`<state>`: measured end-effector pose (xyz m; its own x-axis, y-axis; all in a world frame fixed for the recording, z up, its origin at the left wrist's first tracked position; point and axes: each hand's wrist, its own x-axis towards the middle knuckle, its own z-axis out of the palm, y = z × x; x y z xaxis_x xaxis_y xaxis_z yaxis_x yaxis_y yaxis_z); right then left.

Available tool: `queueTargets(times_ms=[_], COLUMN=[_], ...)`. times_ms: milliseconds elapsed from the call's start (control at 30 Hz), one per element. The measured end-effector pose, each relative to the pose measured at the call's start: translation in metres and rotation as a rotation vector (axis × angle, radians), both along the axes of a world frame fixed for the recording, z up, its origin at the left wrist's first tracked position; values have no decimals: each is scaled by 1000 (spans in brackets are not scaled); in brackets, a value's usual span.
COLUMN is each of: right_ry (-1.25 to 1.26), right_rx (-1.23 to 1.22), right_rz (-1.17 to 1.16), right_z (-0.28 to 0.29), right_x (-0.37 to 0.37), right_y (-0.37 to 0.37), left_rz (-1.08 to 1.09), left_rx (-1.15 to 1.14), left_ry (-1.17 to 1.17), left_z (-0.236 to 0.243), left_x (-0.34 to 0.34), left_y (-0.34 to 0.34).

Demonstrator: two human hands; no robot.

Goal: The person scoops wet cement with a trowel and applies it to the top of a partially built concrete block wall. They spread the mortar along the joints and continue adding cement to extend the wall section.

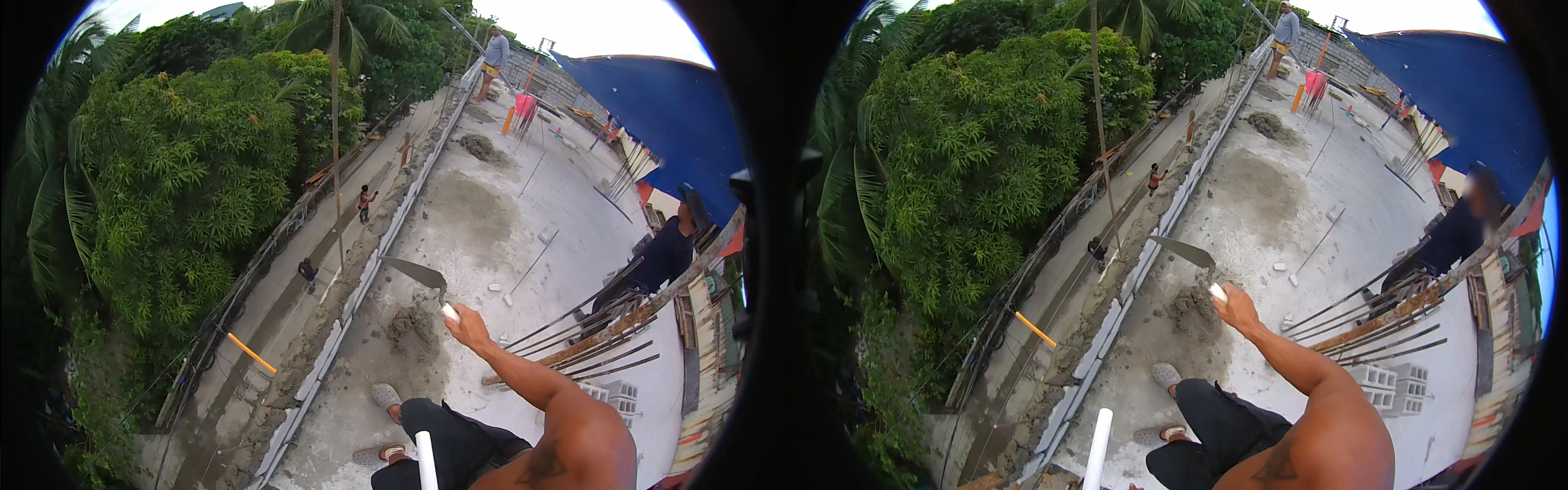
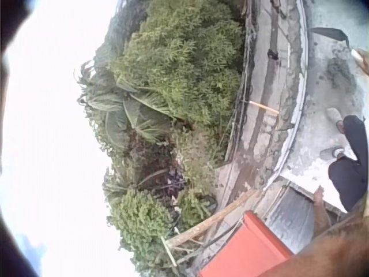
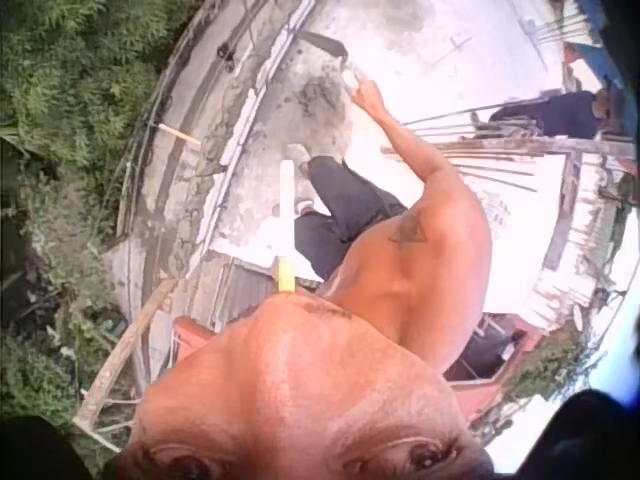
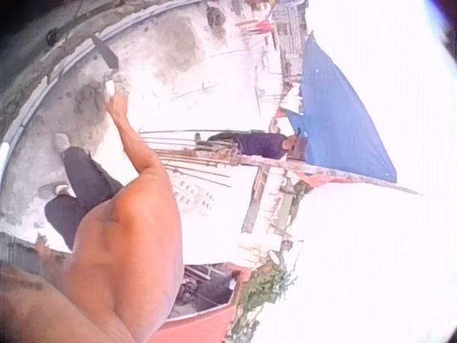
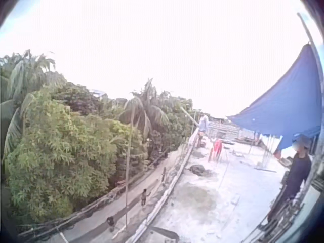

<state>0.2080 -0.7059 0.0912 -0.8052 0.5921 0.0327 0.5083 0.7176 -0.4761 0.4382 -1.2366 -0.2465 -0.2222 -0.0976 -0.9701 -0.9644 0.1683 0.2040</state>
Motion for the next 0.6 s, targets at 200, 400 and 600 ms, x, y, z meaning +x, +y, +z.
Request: queueTargets(times_ms=[200, 400, 600], right_ry=[700, -35, 107], right_rx=[-179, -512, -640], right_rz=[-330, -707, -744], right_z=[25, -128, -173], right_x=[-6, -17, 96], right_y=[115, 196, 201], left_rz=[-350, -816, -700], left_rx=[16, -22, 5], left_ry=[83, 678, 438], left_z=[9, 94, 216], left_x=[-150, -296, -364], left_y=[18, 123, 278])
